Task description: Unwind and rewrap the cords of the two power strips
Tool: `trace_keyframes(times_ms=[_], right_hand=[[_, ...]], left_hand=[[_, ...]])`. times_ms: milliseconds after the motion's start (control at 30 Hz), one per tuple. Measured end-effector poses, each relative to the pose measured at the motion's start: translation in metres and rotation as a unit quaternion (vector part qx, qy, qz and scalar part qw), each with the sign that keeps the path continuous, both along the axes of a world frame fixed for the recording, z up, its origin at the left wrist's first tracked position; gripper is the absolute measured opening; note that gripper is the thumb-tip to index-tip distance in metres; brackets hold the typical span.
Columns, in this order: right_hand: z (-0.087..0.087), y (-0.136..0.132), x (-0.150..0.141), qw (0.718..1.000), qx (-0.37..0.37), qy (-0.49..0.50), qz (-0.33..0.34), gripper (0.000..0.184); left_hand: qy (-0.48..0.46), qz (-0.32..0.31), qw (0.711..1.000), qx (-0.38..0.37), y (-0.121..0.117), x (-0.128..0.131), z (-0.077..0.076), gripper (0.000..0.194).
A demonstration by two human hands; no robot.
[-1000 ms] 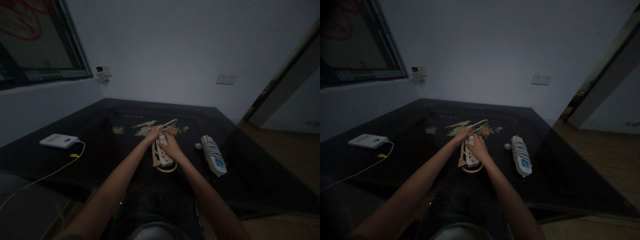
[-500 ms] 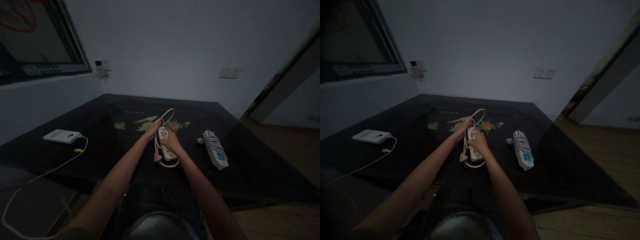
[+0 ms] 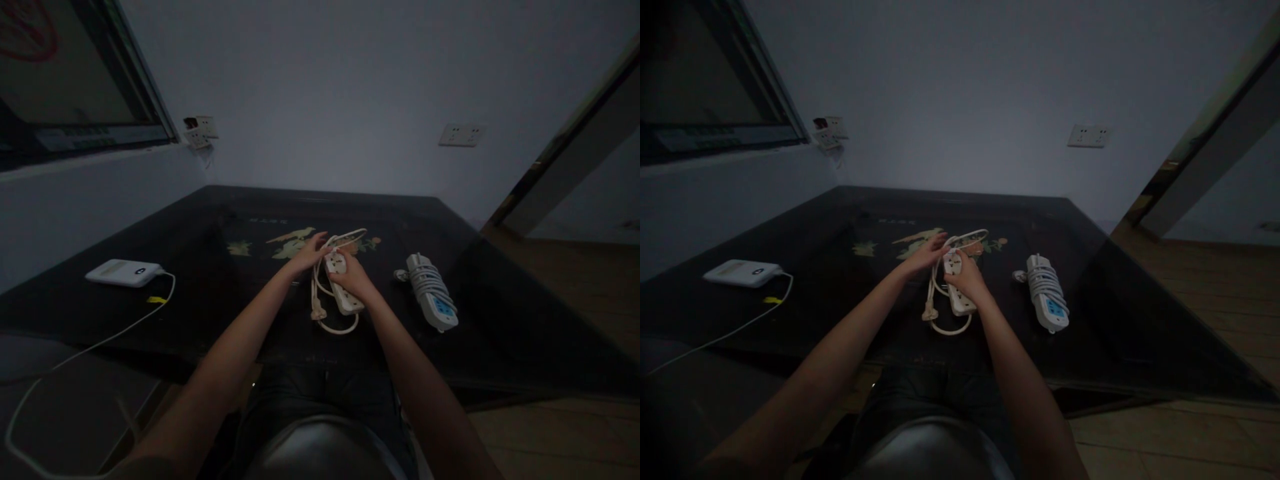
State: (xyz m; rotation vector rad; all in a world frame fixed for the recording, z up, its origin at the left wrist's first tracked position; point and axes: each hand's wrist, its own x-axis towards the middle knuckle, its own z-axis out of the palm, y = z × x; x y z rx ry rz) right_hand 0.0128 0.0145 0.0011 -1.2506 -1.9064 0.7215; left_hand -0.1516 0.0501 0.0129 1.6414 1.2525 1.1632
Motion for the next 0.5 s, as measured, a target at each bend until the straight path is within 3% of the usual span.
trace_keyframes(times_ms=[67, 167, 333, 433, 500], right_hand=[[0.001, -0.002, 0.001, 1.0, -0.001, -0.022, -0.002, 0.072], [0.004, -0.006, 0.0, 0.998, -0.011, -0.068, -0.012, 0.072], [0.007, -0.009, -0.004, 0.986, -0.001, -0.164, -0.016, 0.069], [0.007, -0.009, -0.003, 0.977, 0.014, -0.213, -0.022, 0.064], [0.007, -0.01, -0.003, 0.973, 0.034, -0.227, -0.022, 0.059]], left_hand=[[0.012, 0.008, 0.999, 0.036, -0.009, -0.011, 0.008, 0.047], [0.056, -0.029, 0.994, 0.085, -0.034, -0.028, 0.017, 0.032], [0.17, -0.185, 0.963, 0.098, -0.091, -0.039, 0.027, 0.023], [0.221, -0.311, 0.916, 0.121, -0.114, -0.035, 0.026, 0.033], [0.245, -0.339, 0.899, 0.13, -0.119, -0.032, 0.022, 0.04]])
